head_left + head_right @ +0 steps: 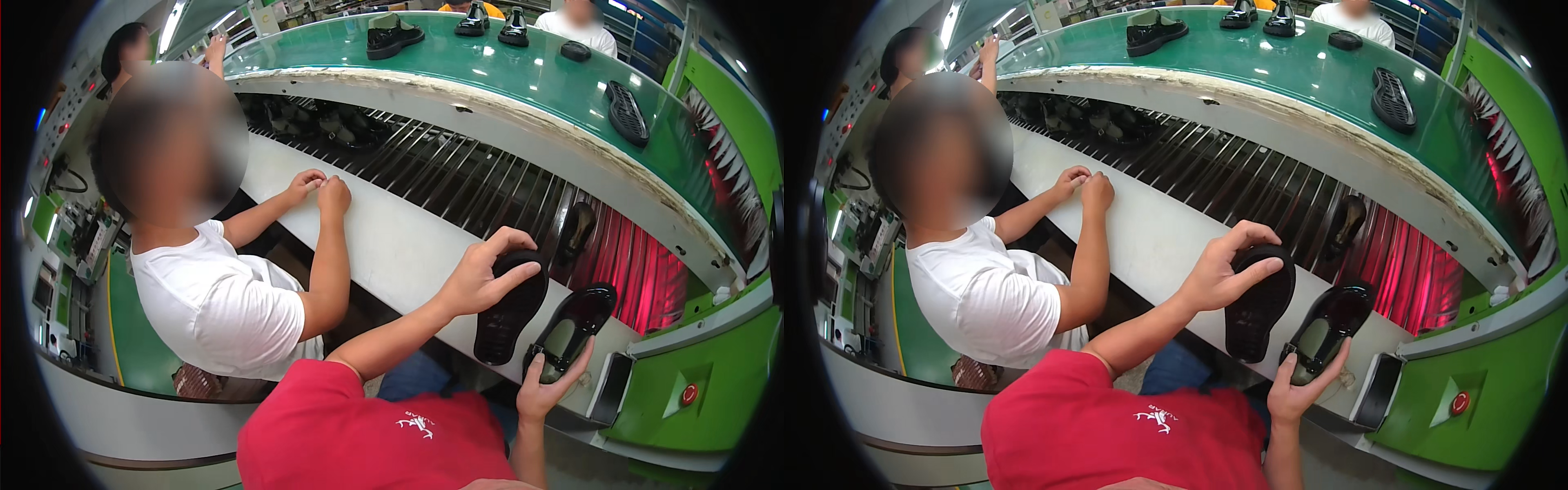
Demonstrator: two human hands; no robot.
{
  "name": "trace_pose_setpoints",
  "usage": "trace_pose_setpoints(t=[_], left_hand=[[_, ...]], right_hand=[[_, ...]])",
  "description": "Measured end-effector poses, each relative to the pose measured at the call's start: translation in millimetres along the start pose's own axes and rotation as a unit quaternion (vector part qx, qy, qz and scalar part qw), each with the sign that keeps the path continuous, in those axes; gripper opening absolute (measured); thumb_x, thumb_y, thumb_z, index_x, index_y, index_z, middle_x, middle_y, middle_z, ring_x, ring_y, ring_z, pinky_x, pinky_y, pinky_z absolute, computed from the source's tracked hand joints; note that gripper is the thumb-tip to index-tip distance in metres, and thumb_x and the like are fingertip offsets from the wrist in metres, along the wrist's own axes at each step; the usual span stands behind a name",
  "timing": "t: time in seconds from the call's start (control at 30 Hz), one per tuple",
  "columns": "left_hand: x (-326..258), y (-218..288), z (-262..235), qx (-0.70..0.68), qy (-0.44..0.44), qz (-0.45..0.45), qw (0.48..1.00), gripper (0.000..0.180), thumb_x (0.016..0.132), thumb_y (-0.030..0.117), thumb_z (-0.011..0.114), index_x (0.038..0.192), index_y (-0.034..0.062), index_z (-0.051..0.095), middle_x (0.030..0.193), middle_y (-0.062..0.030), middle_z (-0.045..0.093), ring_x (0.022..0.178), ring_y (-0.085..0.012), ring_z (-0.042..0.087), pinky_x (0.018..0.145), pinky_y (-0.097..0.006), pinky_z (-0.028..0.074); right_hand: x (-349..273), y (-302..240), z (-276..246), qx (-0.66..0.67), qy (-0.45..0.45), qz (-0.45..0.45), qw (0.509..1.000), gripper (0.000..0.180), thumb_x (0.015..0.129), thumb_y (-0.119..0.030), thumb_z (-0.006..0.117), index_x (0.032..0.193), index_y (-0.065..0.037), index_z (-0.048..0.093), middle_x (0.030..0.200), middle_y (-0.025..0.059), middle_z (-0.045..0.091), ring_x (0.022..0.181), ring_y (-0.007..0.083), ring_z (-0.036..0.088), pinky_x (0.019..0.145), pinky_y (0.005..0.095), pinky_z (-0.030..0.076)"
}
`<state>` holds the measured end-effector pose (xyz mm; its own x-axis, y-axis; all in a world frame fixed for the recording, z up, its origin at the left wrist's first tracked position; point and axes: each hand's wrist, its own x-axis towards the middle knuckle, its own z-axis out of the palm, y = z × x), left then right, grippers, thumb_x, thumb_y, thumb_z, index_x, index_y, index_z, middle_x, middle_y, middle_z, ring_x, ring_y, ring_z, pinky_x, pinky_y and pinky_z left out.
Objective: The recorder is assembling and inspecting shoes on a conveyor belt in a factory setting.
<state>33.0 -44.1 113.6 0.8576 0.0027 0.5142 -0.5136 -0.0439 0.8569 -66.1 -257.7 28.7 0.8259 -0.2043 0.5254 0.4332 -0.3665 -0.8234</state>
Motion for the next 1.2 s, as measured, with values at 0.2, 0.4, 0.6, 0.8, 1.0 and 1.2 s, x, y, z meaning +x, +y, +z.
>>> trace_pose_setpoints(t=[0.2,0.4,0.6,0.8,1.0,1.2], left_hand=[[6,7,7,0.023,-0.032,0.019,0.999,0.027,0.099,0.01,0.078,0.124,0.0016,0.071,0.111,-0.0108,0.078,0.099,-0.0169,0.076,0.088,-0.032,0.058],[12,13,18,0.016,-0.018,0.0,1.0,0.026,0.099,0.008,0.078,0.123,0.0015,0.074,0.114,-0.0079,0.077,0.103,-0.0136,0.072,0.091,-0.03,0.057],[12,-14,32,-0.009,0.012,-0.023,1.0,0.027,0.098,0.01,0.079,0.123,0.0021,0.075,0.117,-0.0068,0.076,0.112,-0.0134,0.069,0.101,-0.031,0.053],[34,-53,21,-0.036,-0.015,-0.047,0.998,0.029,0.102,0.008,0.072,0.13,0.0013,0.073,0.122,-0.0069,0.076,0.113,-0.0161,0.07,0.101,-0.031,0.054],[27,-33,28,-0.151,-0.035,-0.133,0.979,0.034,0.105,0.007,0.07,0.138,-0.0025,0.068,0.118,-0.0091,0.077,0.106,-0.0126,0.072,0.093,-0.027,0.058],[16,-7,34,-0.068,-0.05,-0.12,0.989,0.037,0.104,0.013,0.075,0.137,-0.0016,0.069,0.118,-0.0091,0.076,0.107,-0.0123,0.07,0.094,-0.026,0.056]], right_hand=[[-8,20,-5,-0.016,0.013,-0.012,1.0,0.089,0.092,-0.001,0.065,0.17,0.005,0.02,0.174,0.0244,0.027,0.163,0.0379,0.024,0.133,0.0481,0.017],[-7,19,-11,0.113,-0.028,0.037,0.993,0.096,0.091,-0.004,0.068,0.171,0.002,0.015,0.173,0.0254,0.027,0.16,0.0375,0.029,0.131,0.0477,0.022],[-10,21,-12,0.085,-0.018,0.03,0.996,0.095,0.092,-0.006,0.071,0.17,0.003,0.018,0.169,0.0235,0.033,0.156,0.0341,0.036,0.127,0.044,0.029],[0,21,-7,0.146,-0.023,0.098,0.984,0.09,0.094,-0.009,0.075,0.169,0.003,0.027,0.165,0.0195,0.043,0.151,0.0301,0.044,0.126,0.041,0.033],[0,-10,-15,0.228,-0.01,0.122,0.966,0.09,0.093,0.0,0.071,0.169,0.007,0.022,0.163,0.0214,0.045,0.146,0.028,0.051,0.121,0.039,0.041],[-13,-33,-21,0.225,-0.047,0.096,0.968,0.09,0.092,-0.003,0.069,0.167,0.012,0.022,0.16,0.0253,0.046,0.146,0.0285,0.052,0.118,0.0389,0.045]])
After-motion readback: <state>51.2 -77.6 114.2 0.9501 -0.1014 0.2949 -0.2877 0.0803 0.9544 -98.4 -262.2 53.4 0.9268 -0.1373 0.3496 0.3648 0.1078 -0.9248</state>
